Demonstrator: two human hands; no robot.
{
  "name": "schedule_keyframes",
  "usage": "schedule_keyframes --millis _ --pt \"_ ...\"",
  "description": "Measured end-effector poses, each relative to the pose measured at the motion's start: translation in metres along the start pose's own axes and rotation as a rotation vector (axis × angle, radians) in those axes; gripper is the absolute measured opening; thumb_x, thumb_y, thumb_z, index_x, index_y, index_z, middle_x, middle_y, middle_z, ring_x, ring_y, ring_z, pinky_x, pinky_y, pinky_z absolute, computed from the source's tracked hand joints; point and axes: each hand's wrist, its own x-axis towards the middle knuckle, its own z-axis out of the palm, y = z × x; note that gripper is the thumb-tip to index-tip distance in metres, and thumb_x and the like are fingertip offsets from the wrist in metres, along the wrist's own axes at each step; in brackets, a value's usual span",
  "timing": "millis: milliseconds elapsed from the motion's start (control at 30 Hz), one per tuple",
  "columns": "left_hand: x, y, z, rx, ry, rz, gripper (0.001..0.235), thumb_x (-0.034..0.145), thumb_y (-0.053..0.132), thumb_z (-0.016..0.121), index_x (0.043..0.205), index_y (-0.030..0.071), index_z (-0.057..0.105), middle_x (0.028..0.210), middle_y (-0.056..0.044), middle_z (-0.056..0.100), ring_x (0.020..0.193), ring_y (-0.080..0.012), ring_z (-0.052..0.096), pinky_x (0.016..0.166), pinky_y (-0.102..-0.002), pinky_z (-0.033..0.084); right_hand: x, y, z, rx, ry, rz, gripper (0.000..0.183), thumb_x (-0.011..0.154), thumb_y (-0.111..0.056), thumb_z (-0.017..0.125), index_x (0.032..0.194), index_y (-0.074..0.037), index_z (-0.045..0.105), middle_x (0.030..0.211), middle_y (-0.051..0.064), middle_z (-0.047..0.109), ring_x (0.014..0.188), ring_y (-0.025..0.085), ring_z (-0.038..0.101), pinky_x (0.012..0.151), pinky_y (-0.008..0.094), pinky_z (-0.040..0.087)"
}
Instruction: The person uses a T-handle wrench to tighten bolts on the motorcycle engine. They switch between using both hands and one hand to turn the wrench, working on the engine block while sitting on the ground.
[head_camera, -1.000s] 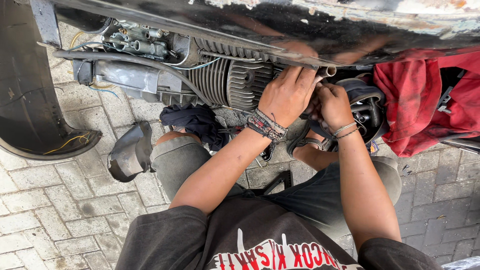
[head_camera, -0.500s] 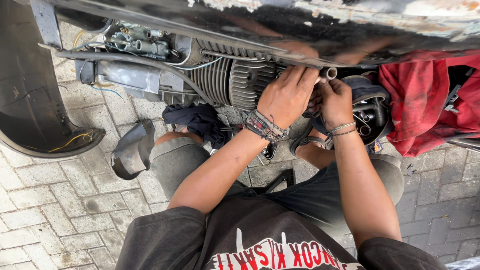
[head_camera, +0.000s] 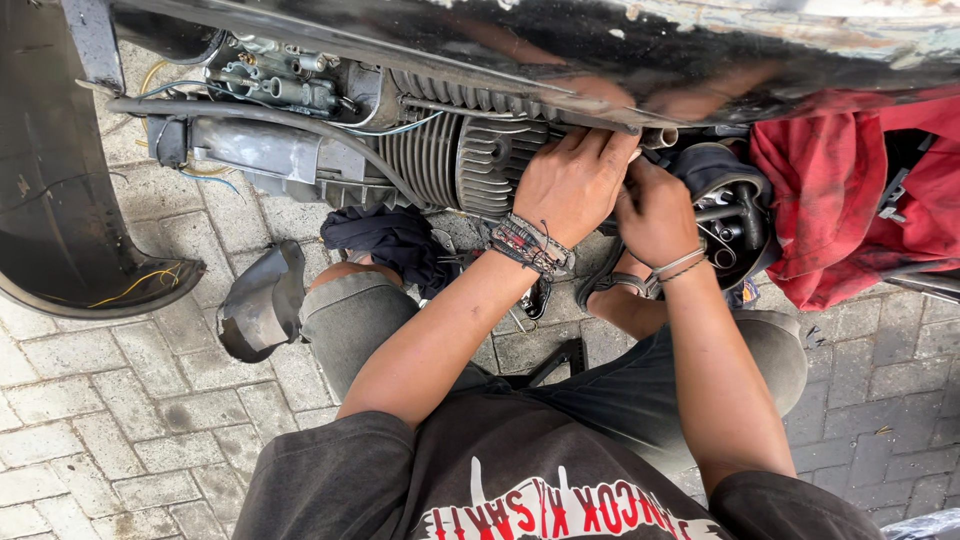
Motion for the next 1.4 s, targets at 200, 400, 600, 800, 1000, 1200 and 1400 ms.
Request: schedule_keyframes --millis 200,400,600,800,1000,1200,1400 --pt "-0.008 -0.001 0.013 0.043 0.005 0.043 0.041 0.098 0.022 0.057 0.138 0.018 0.052 0.098 -0.005 0.068 0.09 -0.0286 0.073 0.069 -0.042 0.064 -0.006 -0.001 0.013 -0.221 0.157 0.043 0.017 0.102 -0.017 0.061 0.111 -0.005 0.07 0.097 0.022 0.064 0.087 0.055 0.065 0.071 0.065 0.056" --pt "0.004 0.008 -0.006 0.026 0.087 0.055 0.027 0.098 0.022 0.055 0.124 0.022 0.057 0.098 -0.001 0.065 0.089 -0.0243 0.072 0.068 -0.038 0.063 -0.007 0.024 0.021 -0.185 0.266 0.008 0.017 0.106 -0.018 0.063 0.1 -0.003 0.068 0.091 0.02 0.061 0.089 0.052 0.065 0.07 0.061 0.055" --pt "-0.008 0.011 -0.003 0.072 0.128 0.095 0.02 0.101 0.025 0.051 0.119 0.022 0.06 0.106 0.0 0.065 0.096 -0.0203 0.071 0.074 -0.033 0.063 0.01 -0.01 0.006 0.039 0.307 -0.09 0.018 0.108 -0.005 0.054 0.107 0.006 0.069 0.091 0.031 0.065 0.088 0.06 0.062 0.071 0.065 0.055" --pt "-0.019 0.007 -0.01 -0.001 0.146 0.206 0.021 0.1 0.026 0.052 0.114 0.015 0.063 0.109 -0.006 0.066 0.107 -0.0253 0.07 0.084 -0.035 0.062 0.009 0.013 0.01 0.025 0.242 -0.05 0.025 0.101 -0.007 0.065 0.125 0.0 0.066 0.099 0.024 0.063 0.099 0.052 0.064 0.082 0.06 0.053" --pt "-0.03 0.004 -0.018 0.027 0.15 0.265 0.021 0.097 0.023 0.054 0.112 0.011 0.065 0.113 -0.01 0.066 0.111 -0.0284 0.069 0.089 -0.036 0.06 0.008 0.018 0.011 0.002 0.221 -0.06 0.029 0.103 -0.006 0.07 0.131 0.0 0.063 0.101 0.022 0.06 0.101 0.051 0.063 0.084 0.059 0.052" --pt "-0.036 0.002 -0.019 -0.003 0.151 0.286 0.022 0.097 0.023 0.056 0.111 0.01 0.065 0.113 -0.013 0.066 0.111 -0.0306 0.07 0.089 -0.037 0.06 0.004 0.019 0.01 0.019 0.238 -0.117 0.03 0.103 -0.004 0.071 0.131 0.001 0.065 0.1 0.022 0.059 0.098 0.051 0.063 0.084 0.055 0.052" --pt "-0.039 0.004 -0.012 0.012 0.167 0.258 0.021 0.098 0.023 0.055 0.109 0.009 0.065 0.114 -0.014 0.066 0.111 -0.0316 0.07 0.087 -0.038 0.061 0.005 0.024 0.02 0.061 0.304 -0.141 0.029 0.103 -0.005 0.073 0.13 0.002 0.065 0.098 0.022 0.064 0.096 0.048 0.066 0.084 0.054 0.053"
